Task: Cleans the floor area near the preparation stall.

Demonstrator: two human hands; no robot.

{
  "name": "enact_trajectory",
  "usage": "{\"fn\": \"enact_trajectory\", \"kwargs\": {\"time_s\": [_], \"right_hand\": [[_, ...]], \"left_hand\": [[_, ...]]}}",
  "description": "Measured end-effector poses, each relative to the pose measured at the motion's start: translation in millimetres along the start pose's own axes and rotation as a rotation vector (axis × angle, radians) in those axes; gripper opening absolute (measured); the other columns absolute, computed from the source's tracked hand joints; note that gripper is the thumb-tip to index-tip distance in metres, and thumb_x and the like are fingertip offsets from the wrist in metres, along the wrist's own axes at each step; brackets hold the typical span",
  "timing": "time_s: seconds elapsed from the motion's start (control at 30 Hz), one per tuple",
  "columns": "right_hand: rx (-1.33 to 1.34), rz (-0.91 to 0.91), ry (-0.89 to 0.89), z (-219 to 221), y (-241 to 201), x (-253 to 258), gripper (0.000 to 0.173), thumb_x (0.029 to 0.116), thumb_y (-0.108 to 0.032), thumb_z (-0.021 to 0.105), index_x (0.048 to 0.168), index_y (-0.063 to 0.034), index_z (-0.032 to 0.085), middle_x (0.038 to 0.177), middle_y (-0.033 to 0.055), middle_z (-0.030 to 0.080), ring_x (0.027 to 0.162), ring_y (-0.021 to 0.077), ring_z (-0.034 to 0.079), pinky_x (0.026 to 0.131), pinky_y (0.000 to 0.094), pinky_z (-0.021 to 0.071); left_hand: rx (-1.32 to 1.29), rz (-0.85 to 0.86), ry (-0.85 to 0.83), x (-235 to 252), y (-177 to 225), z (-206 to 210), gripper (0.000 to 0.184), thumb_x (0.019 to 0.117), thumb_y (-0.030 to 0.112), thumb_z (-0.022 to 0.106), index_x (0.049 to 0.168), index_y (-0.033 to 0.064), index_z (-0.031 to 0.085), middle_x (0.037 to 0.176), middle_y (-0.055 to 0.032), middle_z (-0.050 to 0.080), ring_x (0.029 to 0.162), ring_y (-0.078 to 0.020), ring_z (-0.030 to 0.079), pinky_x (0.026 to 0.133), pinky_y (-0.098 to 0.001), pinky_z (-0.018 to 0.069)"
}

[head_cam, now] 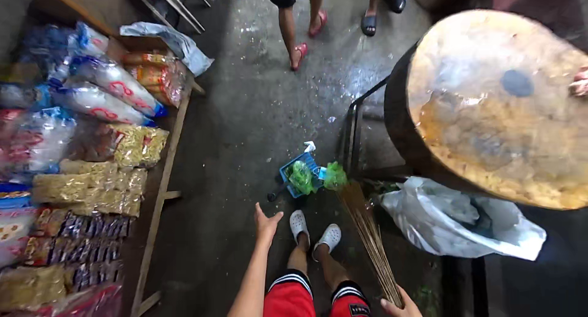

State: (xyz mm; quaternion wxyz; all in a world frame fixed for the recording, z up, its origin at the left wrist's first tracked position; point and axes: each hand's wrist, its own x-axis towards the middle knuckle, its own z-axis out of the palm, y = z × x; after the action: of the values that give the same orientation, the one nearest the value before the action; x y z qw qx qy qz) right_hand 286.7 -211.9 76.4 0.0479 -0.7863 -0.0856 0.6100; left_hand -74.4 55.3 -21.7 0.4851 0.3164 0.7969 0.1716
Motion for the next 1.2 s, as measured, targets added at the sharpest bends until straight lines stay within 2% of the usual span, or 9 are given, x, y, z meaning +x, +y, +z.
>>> {"fn": "enact_trajectory", "kwargs": {"time_s": [0.1, 0.23, 0.37, 0.47, 0.63, 0.83, 0.97, 1.1, 1.2], "right_hand": [[0.191, 0.144, -0.083, 27, 35, 14, 0.091, 0.0898, -0.015, 0.074, 0.162, -0.0108, 0.019, 0.108, 0.0197, 0.064, 0.075, 0.0243, 0.066, 0.068, 0.0441, 0.0578], [0.653, 0.423, -0.203, 47, 97, 54, 0.028, 0.1060, -0.028, 0.049, 0.130, -0.0158, 0.042, 0.078, 0.0007, 0.058, 0.058, 0.0108, 0.059, 0.049, 0.0285, 0.0536], [0.520, 0.523, -0.074, 72, 169, 61, 0.047, 0.1006, -0.017, 0.062, 0.141, -0.0042, 0.043, 0.084, 0.0104, 0.060, 0.062, 0.0183, 0.060, 0.057, 0.0371, 0.0552], [0.390, 0.441, 0.002, 74, 189, 44, 0.067, 0.0932, -0.014, 0.069, 0.152, -0.0060, 0.038, 0.102, 0.0202, 0.066, 0.074, 0.0277, 0.066, 0.068, 0.0474, 0.0580], [0.193, 0.158, 0.245, 53, 170, 47, 0.059, 0.1052, -0.042, 0.054, 0.154, -0.0100, 0.045, 0.104, 0.0280, 0.070, 0.082, 0.0422, 0.070, 0.078, 0.0641, 0.0567], [0.406, 0.138, 0.276, 1, 96, 179, 0.054, 0.1100, -0.043, 0.043, 0.155, -0.0123, 0.043, 0.105, 0.0258, 0.067, 0.077, 0.0370, 0.069, 0.072, 0.0570, 0.0588], [0.493, 0.160, 0.204, 49, 40, 262, 0.053, 0.1089, -0.043, 0.045, 0.146, -0.0058, 0.050, 0.114, 0.0252, 0.067, 0.090, 0.0361, 0.070, 0.081, 0.0553, 0.0587], [0.331, 0.093, 0.093, 103, 20, 233, 0.060, 0.1077, -0.045, 0.047, 0.155, -0.0081, 0.043, 0.132, 0.0248, 0.064, 0.120, 0.0395, 0.063, 0.103, 0.0594, 0.0482], [0.353, 0.065, 0.033, 88, 16, 176, 0.059, 0.1087, -0.038, 0.047, 0.161, -0.0134, 0.034, 0.138, 0.0232, 0.060, 0.116, 0.0375, 0.065, 0.099, 0.0587, 0.0517]], "left_hand": [[-0.105, 0.152, -0.032, 36, -2, 25, 0.107, 0.0777, 0.014, 0.087, 0.162, 0.0032, 0.022, 0.161, -0.0256, 0.032, 0.145, -0.0352, 0.041, 0.115, -0.0489, 0.0414], [-0.179, 0.308, -0.013, 64, 8, 50, 0.072, 0.0848, 0.014, 0.081, 0.145, -0.0053, 0.047, 0.148, -0.0224, 0.051, 0.135, -0.0260, 0.052, 0.111, -0.0395, 0.0459], [-0.171, 0.393, -0.021, 66, 2, 52, 0.030, 0.0910, 0.006, 0.071, 0.117, -0.0078, 0.064, 0.113, -0.0169, 0.069, 0.096, -0.0220, 0.070, 0.085, -0.0404, 0.0614], [-0.103, 0.544, -0.121, 52, -4, 44, 0.031, 0.0895, 0.006, 0.068, 0.116, -0.0084, 0.063, 0.118, -0.0153, 0.068, 0.103, -0.0191, 0.068, 0.089, -0.0379, 0.0603], [-0.006, 0.783, -0.242, 34, -4, 51, 0.025, 0.0856, 0.003, 0.066, 0.107, -0.0088, 0.066, 0.119, -0.0132, 0.069, 0.117, -0.0158, 0.063, 0.101, -0.0349, 0.0528], [0.175, 0.818, -0.497, 46, 18, 85, 0.021, 0.0877, 0.004, 0.065, 0.108, -0.0042, 0.066, 0.120, -0.0109, 0.069, 0.118, -0.0174, 0.063, 0.104, -0.0368, 0.0521], [0.202, 0.756, -0.480, 61, 24, 118, 0.022, 0.0881, 0.011, 0.067, 0.108, 0.0014, 0.066, 0.121, -0.0113, 0.070, 0.118, -0.0225, 0.065, 0.100, -0.0413, 0.0552], [0.180, 0.663, -0.430, 63, 23, 127, 0.024, 0.0894, 0.010, 0.068, 0.112, 0.0032, 0.067, 0.124, -0.0101, 0.068, 0.114, -0.0220, 0.066, 0.092, -0.0414, 0.0586], [0.099, 0.541, -0.407, 64, 33, 130, 0.022, 0.0885, 0.004, 0.070, 0.110, 0.0009, 0.066, 0.124, -0.0135, 0.067, 0.112, -0.0259, 0.067, 0.091, -0.0441, 0.0602]]}}
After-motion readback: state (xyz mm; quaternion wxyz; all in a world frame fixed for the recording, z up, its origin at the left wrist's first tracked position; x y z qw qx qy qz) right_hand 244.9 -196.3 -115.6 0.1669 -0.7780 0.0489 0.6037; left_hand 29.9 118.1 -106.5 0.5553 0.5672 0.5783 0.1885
